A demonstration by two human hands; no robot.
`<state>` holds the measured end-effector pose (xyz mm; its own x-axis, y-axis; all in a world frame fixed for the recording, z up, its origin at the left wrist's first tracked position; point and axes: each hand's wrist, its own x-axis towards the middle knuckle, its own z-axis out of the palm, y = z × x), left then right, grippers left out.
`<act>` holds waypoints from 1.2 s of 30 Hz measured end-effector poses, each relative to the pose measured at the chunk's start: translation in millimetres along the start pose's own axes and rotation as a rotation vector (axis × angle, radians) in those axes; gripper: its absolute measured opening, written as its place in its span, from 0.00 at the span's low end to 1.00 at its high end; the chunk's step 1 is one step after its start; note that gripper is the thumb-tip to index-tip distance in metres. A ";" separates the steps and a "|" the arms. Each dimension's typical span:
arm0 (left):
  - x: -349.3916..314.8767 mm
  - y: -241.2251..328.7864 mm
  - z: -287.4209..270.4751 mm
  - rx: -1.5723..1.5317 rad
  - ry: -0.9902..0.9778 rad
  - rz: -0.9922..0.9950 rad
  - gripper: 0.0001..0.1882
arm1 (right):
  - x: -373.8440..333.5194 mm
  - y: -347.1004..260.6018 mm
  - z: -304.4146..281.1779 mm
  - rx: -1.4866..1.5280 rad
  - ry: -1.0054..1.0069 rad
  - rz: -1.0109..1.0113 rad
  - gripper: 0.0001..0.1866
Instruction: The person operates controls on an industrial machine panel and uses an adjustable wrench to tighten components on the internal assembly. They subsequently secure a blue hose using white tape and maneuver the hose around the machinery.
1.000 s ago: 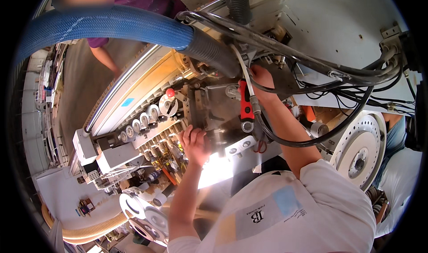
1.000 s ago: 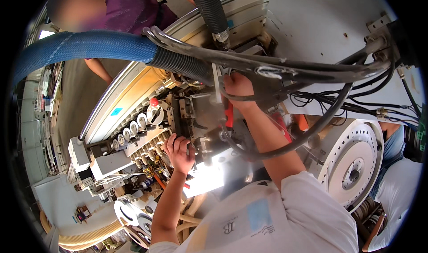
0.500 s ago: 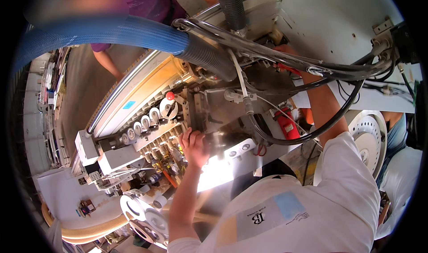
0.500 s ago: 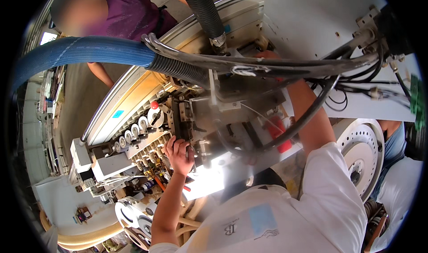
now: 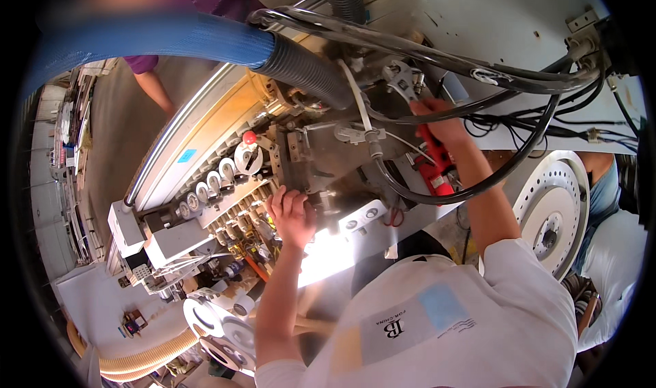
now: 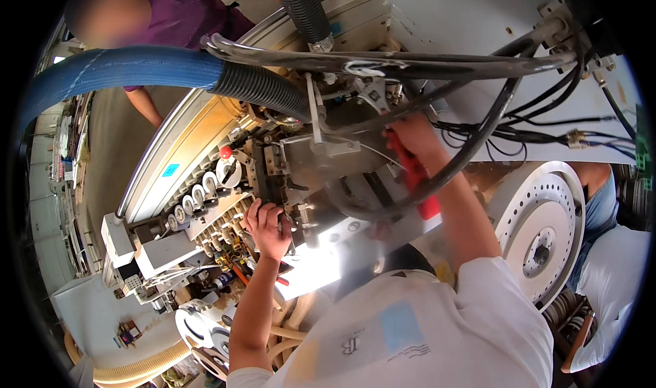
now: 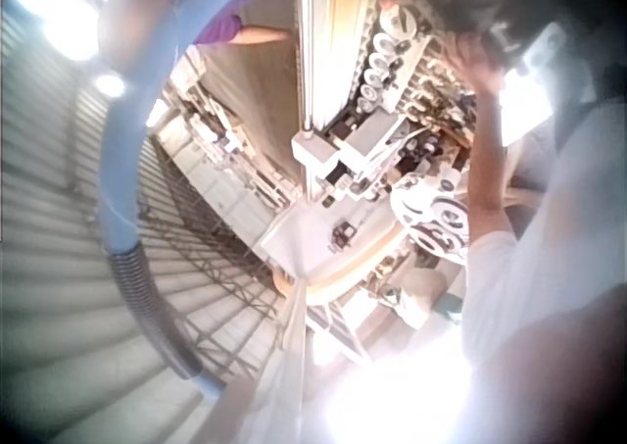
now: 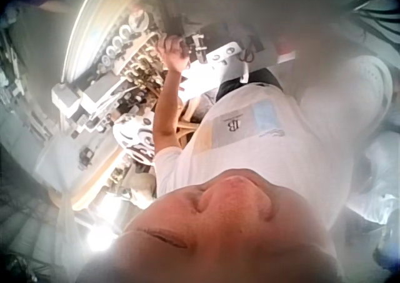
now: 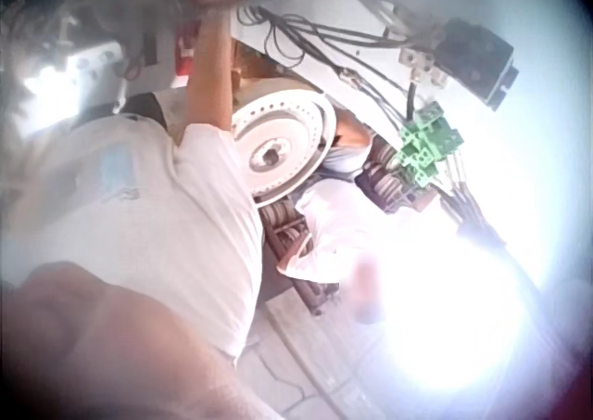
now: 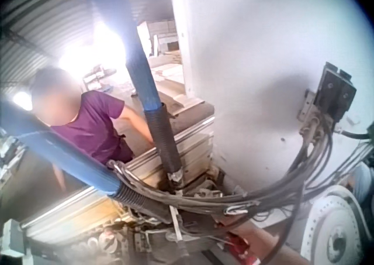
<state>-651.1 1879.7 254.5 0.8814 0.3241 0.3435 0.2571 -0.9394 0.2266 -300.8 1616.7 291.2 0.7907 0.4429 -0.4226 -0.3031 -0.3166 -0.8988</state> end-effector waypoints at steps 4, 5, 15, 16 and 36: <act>0.6 -0.4 -0.7 0.013 -0.025 0.010 0.13 | -12.1 -19.6 48.2 0.160 -0.003 -0.004 0.20; 1.1 -0.8 -1.0 0.014 -0.026 0.012 0.13 | -8.0 -20.8 56.8 0.184 -0.019 0.014 0.20; -0.7 -2.6 1.5 0.022 -0.010 0.003 0.12 | 12.2 -19.3 102.0 -0.107 0.163 -0.213 0.21; -1.2 -2.7 1.2 0.026 -0.012 0.004 0.12 | 16.1 -19.2 104.3 -0.175 0.205 -0.256 0.21; -2.3 -2.5 -2.0 0.016 -0.020 -0.016 0.12 | 78.9 -57.6 -19.1 -0.286 -0.158 -0.053 0.24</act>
<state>-654.5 1881.6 255.0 0.8848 0.3368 0.3219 0.2772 -0.9359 0.2172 -210.8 1653.9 311.9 0.7025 0.5824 -0.4091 -0.0842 -0.5028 -0.8603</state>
